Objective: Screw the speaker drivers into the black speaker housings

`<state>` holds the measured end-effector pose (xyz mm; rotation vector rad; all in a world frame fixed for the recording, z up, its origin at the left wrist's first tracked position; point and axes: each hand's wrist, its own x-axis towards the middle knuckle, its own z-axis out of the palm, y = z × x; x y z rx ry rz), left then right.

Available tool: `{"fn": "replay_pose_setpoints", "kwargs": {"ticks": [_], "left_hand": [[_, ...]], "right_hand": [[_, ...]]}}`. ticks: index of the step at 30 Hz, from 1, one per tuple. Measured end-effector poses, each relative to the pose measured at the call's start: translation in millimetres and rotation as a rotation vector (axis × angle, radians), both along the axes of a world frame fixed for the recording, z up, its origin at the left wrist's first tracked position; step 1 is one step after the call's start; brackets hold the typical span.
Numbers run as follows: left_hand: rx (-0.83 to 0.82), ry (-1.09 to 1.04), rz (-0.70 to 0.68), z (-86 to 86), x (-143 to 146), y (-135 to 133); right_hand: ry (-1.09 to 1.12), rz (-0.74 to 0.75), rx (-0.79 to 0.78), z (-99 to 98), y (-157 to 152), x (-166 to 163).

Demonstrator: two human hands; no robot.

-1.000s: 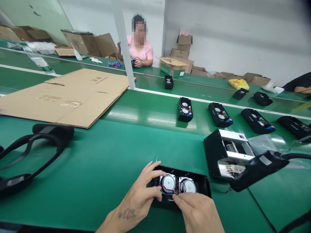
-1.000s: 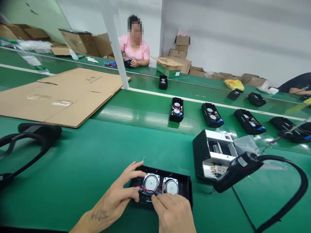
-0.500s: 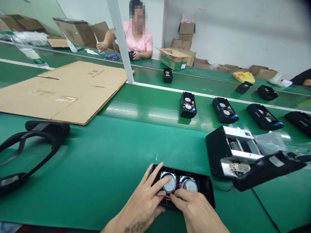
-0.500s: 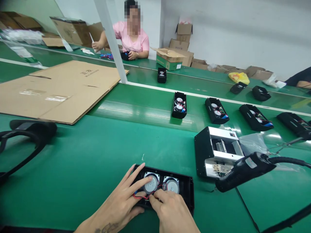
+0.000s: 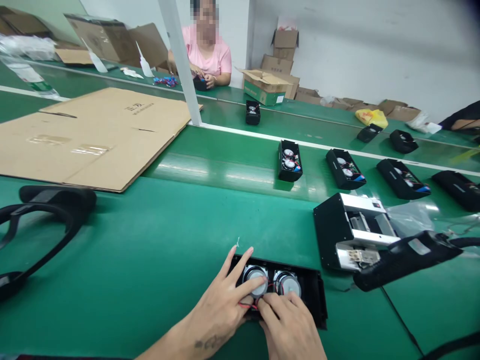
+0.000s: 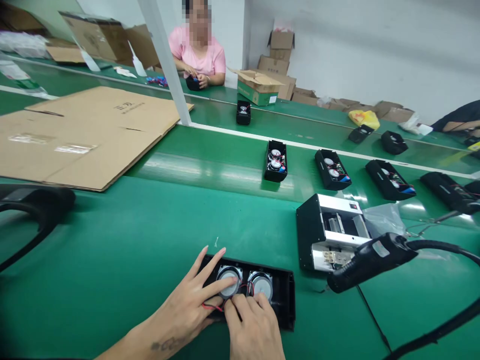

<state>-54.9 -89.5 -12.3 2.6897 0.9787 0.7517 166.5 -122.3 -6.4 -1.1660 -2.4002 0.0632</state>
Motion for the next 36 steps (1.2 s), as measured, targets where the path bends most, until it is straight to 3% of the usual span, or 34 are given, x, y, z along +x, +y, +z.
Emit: {"fn": "replay_pose_setpoints", "kwargs": {"ticks": [3,5,11,15,26,36], "left_hand": [[-0.097,0.060,-0.067,1.4,-2,11],[-0.201,0.078,-0.082,8.2,-1,23],[-0.523,0.050,-0.128,48.5,4,78],[-0.654,0.097,-0.181,60.8,3,102],[-0.742,0.119,-0.109,56.4,6,107],[-0.723,0.114,-0.114,53.9,8,107]], "right_hand": [[0.001,-0.013,0.043,4.5,0,-5],[0.012,-0.009,-0.022,12.2,5,-5],[-0.124,-0.059,-0.475,54.8,56,2],[-0.051,-0.036,-0.665,74.6,84,3],[-0.082,-0.050,-0.664,71.2,93,-2],[-0.128,0.005,-0.628,64.4,96,-5]]}}
